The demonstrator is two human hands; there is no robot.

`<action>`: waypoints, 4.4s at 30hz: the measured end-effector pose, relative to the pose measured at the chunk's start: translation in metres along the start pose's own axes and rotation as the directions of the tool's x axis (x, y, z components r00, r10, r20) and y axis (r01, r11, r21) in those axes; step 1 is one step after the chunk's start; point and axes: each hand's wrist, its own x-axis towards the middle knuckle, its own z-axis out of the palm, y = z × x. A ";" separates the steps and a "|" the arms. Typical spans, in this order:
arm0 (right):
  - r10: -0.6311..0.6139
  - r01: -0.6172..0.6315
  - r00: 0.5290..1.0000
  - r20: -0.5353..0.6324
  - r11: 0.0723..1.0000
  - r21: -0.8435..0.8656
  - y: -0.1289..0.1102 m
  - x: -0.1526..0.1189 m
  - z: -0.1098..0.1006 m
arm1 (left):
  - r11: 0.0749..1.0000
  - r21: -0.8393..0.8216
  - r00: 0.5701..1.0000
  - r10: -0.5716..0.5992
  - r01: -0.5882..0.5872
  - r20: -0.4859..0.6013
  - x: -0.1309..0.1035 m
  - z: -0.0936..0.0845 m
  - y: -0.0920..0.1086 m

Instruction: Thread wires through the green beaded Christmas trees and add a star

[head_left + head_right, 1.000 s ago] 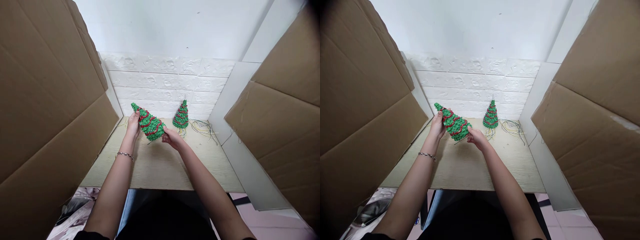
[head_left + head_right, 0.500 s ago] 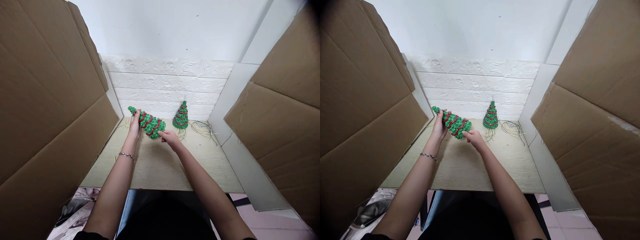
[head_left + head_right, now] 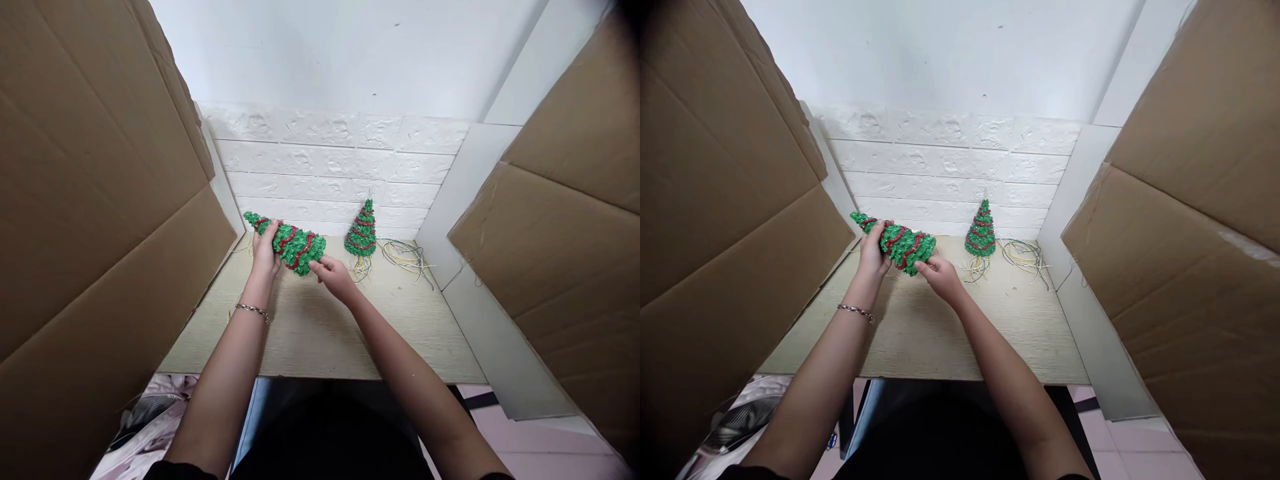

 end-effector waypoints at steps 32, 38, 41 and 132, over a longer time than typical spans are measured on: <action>0.103 0.238 0.934 0.342 0.535 -0.811 -0.002 0.044 0.095 | 0.980 -0.201 0.981 -0.029 -0.010 -0.190 0.012 -0.011 0.018; -0.050 0.401 0.907 0.419 0.411 -0.819 -0.012 0.017 0.062 | 0.969 -0.245 0.987 -0.034 -0.006 -0.155 0.016 -0.015 0.018; -0.068 0.388 0.917 0.392 0.376 -0.841 -0.016 0.004 0.051 | 0.974 -0.227 0.989 -0.009 -0.025 -0.145 0.017 -0.015 0.016; -0.624 0.356 0.664 -0.412 0.748 -0.560 0.014 0.008 0.014 | 0.985 0.080 0.978 0.160 -0.150 -0.134 0.011 -0.008 -0.001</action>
